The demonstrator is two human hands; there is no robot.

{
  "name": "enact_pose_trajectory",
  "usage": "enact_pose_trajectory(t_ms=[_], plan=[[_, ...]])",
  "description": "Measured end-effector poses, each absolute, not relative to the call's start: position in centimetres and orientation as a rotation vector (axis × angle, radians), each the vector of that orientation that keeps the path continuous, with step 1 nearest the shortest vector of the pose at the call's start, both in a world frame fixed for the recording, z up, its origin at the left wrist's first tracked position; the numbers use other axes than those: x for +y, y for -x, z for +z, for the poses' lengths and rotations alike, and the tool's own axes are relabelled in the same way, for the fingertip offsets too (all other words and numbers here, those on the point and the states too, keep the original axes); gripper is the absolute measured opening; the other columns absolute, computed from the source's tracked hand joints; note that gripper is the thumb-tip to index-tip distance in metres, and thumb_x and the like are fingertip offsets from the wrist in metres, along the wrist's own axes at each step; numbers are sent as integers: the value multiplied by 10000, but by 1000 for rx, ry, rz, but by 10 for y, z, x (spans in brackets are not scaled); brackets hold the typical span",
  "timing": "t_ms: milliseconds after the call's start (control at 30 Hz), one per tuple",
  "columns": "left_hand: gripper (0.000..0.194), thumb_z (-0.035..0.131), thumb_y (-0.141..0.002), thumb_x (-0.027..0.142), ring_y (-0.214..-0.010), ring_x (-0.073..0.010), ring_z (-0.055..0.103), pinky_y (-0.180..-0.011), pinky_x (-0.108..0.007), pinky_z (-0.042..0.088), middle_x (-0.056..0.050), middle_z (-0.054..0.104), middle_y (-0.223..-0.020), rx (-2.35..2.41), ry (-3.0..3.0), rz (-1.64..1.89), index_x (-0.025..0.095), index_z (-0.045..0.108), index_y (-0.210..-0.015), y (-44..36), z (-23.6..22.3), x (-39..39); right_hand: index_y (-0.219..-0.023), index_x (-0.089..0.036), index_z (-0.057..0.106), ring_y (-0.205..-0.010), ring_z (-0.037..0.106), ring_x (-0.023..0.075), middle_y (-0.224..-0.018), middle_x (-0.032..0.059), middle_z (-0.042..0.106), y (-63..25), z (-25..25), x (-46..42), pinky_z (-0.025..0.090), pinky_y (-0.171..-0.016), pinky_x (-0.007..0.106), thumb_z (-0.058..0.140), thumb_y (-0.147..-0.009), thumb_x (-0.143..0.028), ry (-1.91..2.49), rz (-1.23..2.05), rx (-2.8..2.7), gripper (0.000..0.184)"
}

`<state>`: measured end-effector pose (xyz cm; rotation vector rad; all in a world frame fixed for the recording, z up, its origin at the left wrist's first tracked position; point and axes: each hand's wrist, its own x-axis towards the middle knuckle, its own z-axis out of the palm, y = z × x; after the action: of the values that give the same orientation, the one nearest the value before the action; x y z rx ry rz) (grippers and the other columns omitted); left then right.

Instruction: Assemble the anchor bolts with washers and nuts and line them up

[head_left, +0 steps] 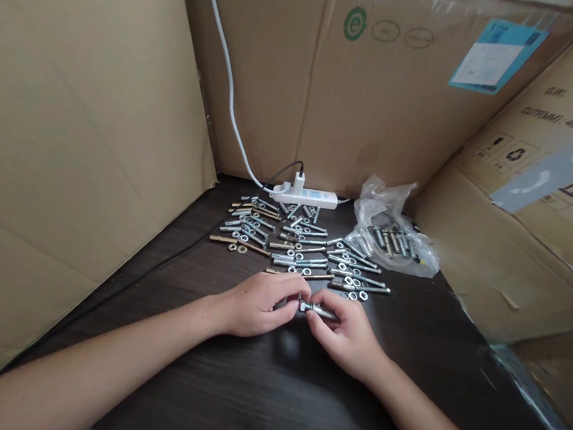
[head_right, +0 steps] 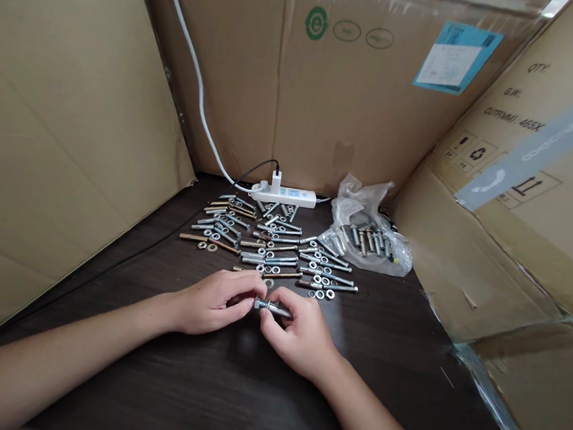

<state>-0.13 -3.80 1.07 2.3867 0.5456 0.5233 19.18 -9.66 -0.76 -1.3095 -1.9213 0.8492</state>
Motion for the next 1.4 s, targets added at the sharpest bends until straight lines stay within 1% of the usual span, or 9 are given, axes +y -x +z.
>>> enact_pose_trajectory(t_ms=[367, 533, 700, 800, 933, 1100, 1167, 1267, 1400], plan=[[123, 402, -865, 188, -715, -126, 465, -691, -239, 386, -12, 526, -817, 565, -2322, 573, 171, 521, -892, 1, 9, -39, -789, -159, 588, -538, 435, 95, -637, -21, 533, -191, -7, -97, 354, -500, 182, 521, -822, -254, 1313, 832, -1920, 121], [73, 404, -835, 178, -658, -113, 415, -624, -231, 344, 21, 477, -736, 604, -2180, 540, 170, 477, -832, 0, 6, -37, -782, -167, 578, -528, 418, 94, -618, -28, 508, -191, -6, -97, 345, -492, 182, 517, -819, -250, 1318, 844, -1913, 109], [84, 421, -826, 195, -654, -104, 386, -595, -222, 333, 32, 421, -702, 689, -2008, 648, 168, 421, -747, -3, 4, -35, -770, -166, 568, -517, 409, 91, -609, -30, 493, -191, -6, -97, 340, -480, 182, 528, -815, -249, 1335, 845, -1888, 102], [102, 440, -842, 232, -551, -73, 386, -500, -195, 318, 48, 423, -689, 748, -1783, 589, 179, 389, -772, -7, 2, -36, -782, -166, 574, -503, 398, 85, -599, -35, 489, -191, -7, -97, 330, -467, 179, 535, -824, -264, 1328, 840, -1880, 115], [140, 450, -826, 223, -394, -35, 358, -364, -153, 239, 66, 475, -664, 727, -1442, 443, 202, 314, -801, -11, 1, -41, -822, -165, 608, -529, 453, 89, -646, -19, 563, -190, -6, -96, 355, -483, 175, 535, -843, -278, 1304, 870, -1866, 136], [112, 407, -849, 243, -372, -50, 361, -353, -129, 217, 78, 466, -536, 679, -1284, 369, 206, 304, -826, -12, 2, -44, -864, -170, 648, -584, 523, 105, -719, 1, 637, -189, -5, -96, 394, -532, 184, 529, -864, -289, 1286, 897, -1887, 169], [76, 391, -832, 211, -379, -57, 366, -360, -133, 227, 76, 466, -533, 695, -1259, 338, 204, 329, -875, -12, 2, -44, -882, -171, 657, -591, 537, 109, -725, 3, 650, -190, -4, -96, 400, -541, 188, 528, -871, -304, 1287, 892, -1901, 186], [132, 388, -799, 175, -407, -60, 366, -383, -141, 250, 70, 466, -551, 715, -1237, 301, 200, 356, -925, -12, 2, -43, -891, -168, 660, -619, 567, 121, -735, 9, 668, -191, -4, -96, 417, -578, 199, 517, -883, -323, 1307, 878, -1923, 211], [129, 427, -795, 214, -421, -51, 291, -406, -150, 211, 87, 383, -536, 695, -1162, 260, 200, 355, -901, -12, 5, -44, -873, -169, 656, -634, 572, 132, -728, 12, 668, -191, -3, -96, 423, -606, 211, 493, -898, -354, 1337, 873, -1959, 248]])
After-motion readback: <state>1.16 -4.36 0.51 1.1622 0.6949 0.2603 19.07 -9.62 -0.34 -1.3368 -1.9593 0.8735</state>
